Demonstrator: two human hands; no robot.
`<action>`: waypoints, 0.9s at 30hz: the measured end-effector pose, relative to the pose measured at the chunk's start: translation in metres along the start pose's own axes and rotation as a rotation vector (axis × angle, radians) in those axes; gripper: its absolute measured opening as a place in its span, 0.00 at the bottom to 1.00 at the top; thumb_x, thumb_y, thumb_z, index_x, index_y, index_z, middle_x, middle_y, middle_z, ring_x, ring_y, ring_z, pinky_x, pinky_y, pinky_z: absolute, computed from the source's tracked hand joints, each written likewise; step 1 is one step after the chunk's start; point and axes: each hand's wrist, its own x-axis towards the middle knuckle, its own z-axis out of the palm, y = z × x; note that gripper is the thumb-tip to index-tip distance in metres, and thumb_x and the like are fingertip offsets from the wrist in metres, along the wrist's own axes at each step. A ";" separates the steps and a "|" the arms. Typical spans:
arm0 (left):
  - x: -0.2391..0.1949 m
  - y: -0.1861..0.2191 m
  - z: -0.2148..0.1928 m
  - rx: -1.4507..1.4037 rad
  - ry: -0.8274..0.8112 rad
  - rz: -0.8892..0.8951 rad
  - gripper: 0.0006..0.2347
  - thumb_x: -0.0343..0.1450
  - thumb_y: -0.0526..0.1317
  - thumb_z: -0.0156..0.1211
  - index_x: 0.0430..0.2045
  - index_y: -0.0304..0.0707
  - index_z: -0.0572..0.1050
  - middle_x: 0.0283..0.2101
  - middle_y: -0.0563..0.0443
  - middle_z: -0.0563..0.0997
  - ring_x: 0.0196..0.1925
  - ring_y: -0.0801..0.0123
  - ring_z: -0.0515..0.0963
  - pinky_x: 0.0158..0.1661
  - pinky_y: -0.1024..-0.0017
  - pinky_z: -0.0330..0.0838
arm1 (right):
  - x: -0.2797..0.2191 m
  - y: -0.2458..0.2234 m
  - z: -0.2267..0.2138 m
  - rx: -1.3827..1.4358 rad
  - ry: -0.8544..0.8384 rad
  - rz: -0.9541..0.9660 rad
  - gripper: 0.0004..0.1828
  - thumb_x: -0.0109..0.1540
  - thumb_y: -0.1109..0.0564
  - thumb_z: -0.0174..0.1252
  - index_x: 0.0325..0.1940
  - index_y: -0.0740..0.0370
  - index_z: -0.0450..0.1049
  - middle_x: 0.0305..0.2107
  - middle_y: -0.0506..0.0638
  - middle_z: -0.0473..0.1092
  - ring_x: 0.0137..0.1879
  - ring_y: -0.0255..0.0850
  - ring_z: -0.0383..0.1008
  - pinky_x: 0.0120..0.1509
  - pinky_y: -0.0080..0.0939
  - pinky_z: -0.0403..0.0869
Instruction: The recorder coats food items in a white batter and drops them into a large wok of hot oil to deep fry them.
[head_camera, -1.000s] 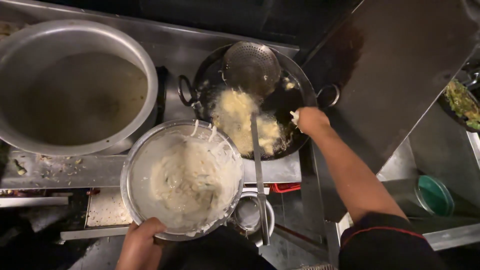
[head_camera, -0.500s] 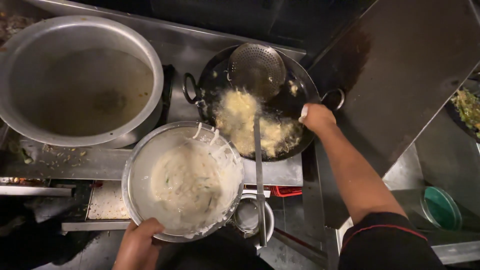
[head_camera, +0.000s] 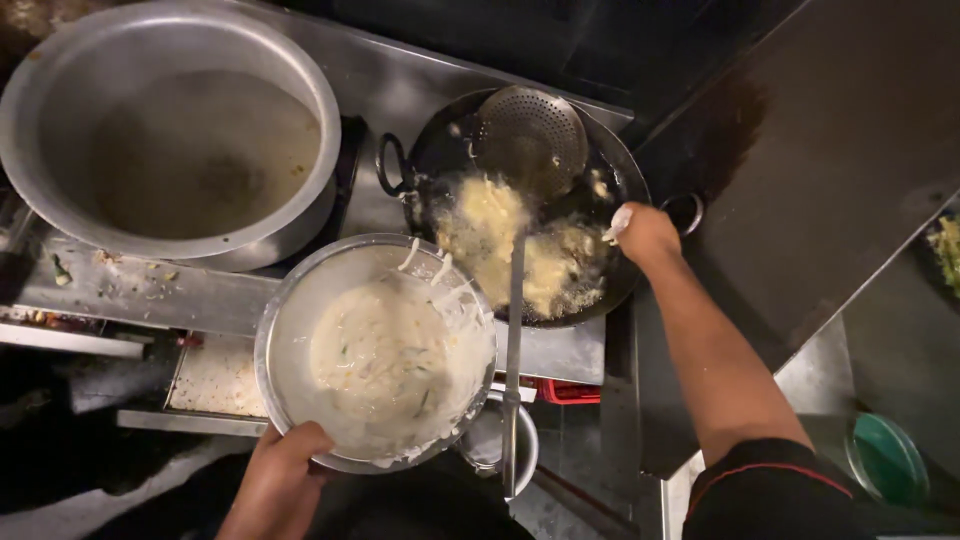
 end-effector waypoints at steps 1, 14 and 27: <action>-0.003 0.001 0.004 -0.007 0.006 0.000 0.29 0.59 0.33 0.51 0.60 0.27 0.68 0.51 0.36 0.79 0.51 0.48 0.79 0.49 0.53 0.72 | 0.002 0.001 -0.002 -0.002 -0.003 -0.008 0.13 0.59 0.52 0.63 0.48 0.50 0.80 0.47 0.56 0.77 0.54 0.56 0.77 0.58 0.53 0.74; -0.014 0.013 0.052 -0.024 -0.125 0.017 0.25 0.60 0.32 0.52 0.55 0.33 0.71 0.45 0.39 0.83 0.43 0.50 0.84 0.43 0.49 0.79 | -0.153 -0.161 -0.124 0.691 -0.293 -0.507 0.17 0.60 0.58 0.58 0.52 0.52 0.81 0.44 0.47 0.80 0.50 0.37 0.80 0.56 0.41 0.77; 0.034 -0.010 0.039 -0.020 -0.088 0.063 0.25 0.61 0.26 0.50 0.56 0.39 0.68 0.43 0.45 0.75 0.42 0.61 0.74 0.40 0.65 0.69 | -0.234 -0.262 -0.054 -0.003 -0.527 -1.032 0.18 0.53 0.59 0.60 0.48 0.53 0.80 0.43 0.56 0.76 0.53 0.55 0.76 0.55 0.55 0.75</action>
